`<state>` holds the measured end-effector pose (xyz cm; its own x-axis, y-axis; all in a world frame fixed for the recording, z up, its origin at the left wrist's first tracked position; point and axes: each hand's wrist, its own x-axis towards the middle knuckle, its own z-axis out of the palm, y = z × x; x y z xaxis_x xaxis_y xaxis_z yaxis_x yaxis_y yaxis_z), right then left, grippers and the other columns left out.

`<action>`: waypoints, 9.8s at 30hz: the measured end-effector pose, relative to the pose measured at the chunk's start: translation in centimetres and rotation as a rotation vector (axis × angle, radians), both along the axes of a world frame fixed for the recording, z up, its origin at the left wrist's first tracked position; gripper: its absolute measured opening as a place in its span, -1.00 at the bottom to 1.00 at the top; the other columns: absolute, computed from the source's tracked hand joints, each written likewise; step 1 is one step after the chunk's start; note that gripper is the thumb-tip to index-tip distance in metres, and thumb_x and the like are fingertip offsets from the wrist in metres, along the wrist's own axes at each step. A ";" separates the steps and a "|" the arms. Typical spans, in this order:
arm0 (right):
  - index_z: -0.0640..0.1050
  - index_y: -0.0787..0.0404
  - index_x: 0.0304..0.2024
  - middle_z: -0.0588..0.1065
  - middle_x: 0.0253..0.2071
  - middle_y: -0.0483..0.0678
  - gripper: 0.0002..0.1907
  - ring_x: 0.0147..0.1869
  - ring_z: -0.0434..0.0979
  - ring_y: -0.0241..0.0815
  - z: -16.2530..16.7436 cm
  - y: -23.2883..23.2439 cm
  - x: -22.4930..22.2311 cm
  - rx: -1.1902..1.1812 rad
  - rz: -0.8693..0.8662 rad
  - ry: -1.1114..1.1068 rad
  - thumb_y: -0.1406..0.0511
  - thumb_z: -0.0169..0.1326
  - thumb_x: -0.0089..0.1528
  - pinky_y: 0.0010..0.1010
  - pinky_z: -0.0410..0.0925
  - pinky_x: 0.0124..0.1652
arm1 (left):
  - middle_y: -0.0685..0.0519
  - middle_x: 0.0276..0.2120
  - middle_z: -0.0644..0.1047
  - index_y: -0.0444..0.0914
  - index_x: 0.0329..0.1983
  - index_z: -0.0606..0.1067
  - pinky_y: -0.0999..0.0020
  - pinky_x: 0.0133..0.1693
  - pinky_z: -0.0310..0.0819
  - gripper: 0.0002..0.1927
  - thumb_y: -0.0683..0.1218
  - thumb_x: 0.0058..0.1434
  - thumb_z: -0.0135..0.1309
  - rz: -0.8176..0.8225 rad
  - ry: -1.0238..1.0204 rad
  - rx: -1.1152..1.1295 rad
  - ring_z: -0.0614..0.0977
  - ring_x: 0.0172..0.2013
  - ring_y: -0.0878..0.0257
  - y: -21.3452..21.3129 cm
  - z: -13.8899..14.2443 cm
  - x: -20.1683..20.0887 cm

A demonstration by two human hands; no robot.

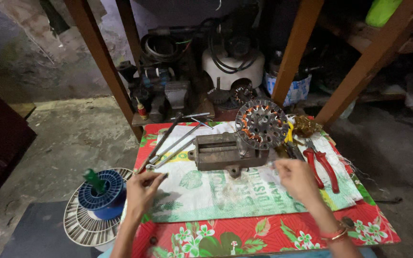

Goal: The person works on a motor stator clamped in a bench vise, using yellow-handled scissors to trim copper wire ends and fingers to tuck and adjust the windings. The stator is rotated and repositioned in the vise as needed during the process.

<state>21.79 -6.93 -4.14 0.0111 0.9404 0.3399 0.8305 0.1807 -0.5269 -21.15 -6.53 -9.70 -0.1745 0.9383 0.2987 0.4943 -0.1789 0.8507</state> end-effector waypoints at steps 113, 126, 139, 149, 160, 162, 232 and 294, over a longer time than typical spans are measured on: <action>0.65 0.36 -0.18 0.44 -0.53 -0.20 -0.84 -0.53 0.27 -0.44 -6.8 4.5 -0.8 0.020 -0.143 1.389 0.39 0.18 0.23 -0.61 0.06 -0.52 | -0.14 0.33 0.38 0.07 0.06 0.59 -0.01 0.44 -0.13 -0.39 -0.09 -0.15 0.34 -0.565 0.193 0.392 0.15 0.46 -0.11 8.9 10.3 22.4; 0.67 0.31 -0.09 0.36 -0.55 -0.26 -0.77 -0.55 0.13 -0.47 -3.8 1.2 -2.6 -0.020 -0.115 1.488 0.32 0.15 0.25 -0.63 -0.01 -0.52 | -0.09 0.32 0.42 0.08 0.07 0.57 -0.03 0.46 -0.12 -0.39 -0.12 -0.15 0.32 -0.571 0.203 0.407 0.18 0.47 -0.08 8.8 10.3 22.3; 0.70 0.27 -0.08 0.42 -0.56 -0.26 -0.80 -0.58 0.18 -0.52 -0.1 2.8 -3.6 0.130 -0.082 0.984 0.40 0.14 0.27 -0.59 0.00 -0.59 | -0.12 0.36 0.34 0.09 0.05 0.59 -0.03 0.41 -0.12 -0.39 -0.10 -0.16 0.36 -0.529 0.187 0.369 0.13 0.45 -0.13 8.8 10.2 22.6; 0.68 0.33 -0.08 0.54 -0.51 0.09 -0.78 -0.53 0.47 -0.22 3.1 1.8 -6.4 0.344 -0.151 0.335 0.36 0.13 0.26 -0.34 0.32 -0.48 | -0.04 0.25 0.51 0.06 0.11 0.60 -0.02 0.50 -0.21 -0.49 -0.08 0.02 0.18 -0.594 0.210 0.427 0.21 0.48 0.01 10.1 9.1 22.5; 0.51 0.49 0.05 0.54 -0.17 0.21 -0.64 -0.26 0.66 0.11 2.9 -0.3 -7.9 0.205 -0.090 -0.383 0.47 0.02 0.20 -0.18 0.50 -0.30 | -0.15 0.31 0.41 0.12 -0.01 0.65 0.03 0.35 -0.05 -0.52 -0.01 -0.08 0.38 -0.507 0.175 0.355 0.18 0.39 -0.08 9.7 10.2 23.0; 0.53 0.47 0.03 0.55 -0.21 0.20 -0.62 -0.26 0.65 0.12 2.6 -0.2 -7.7 0.246 -0.091 -0.378 0.48 0.04 0.15 -0.17 0.50 -0.29 | -0.12 0.23 0.49 0.12 -0.03 0.66 0.05 0.36 -0.01 -0.52 0.00 -0.11 0.39 -0.509 0.224 0.379 0.26 0.39 -0.03 9.8 10.9 22.9; 0.64 0.37 -0.25 0.51 -0.43 0.04 -0.82 -0.47 0.60 -0.05 -4.6 0.2 -6.1 0.608 0.035 -0.320 0.49 0.12 0.10 -0.27 0.44 -0.44 | -0.06 0.17 0.55 0.15 0.01 0.66 0.10 0.29 0.11 -0.41 0.03 -0.19 0.48 -0.578 0.355 0.365 0.35 0.31 0.04 9.9 12.3 21.4; 0.64 0.33 -0.03 0.61 -0.20 0.09 -0.77 -0.24 0.65 -0.12 0.5 0.6 -5.8 0.648 0.029 0.117 0.37 0.14 0.29 -0.37 0.49 -0.25 | -0.12 0.19 0.52 0.17 0.02 0.65 0.09 0.28 0.12 -0.43 0.09 -0.15 0.45 -0.569 0.310 0.435 0.35 0.32 0.01 10.7 10.8 22.2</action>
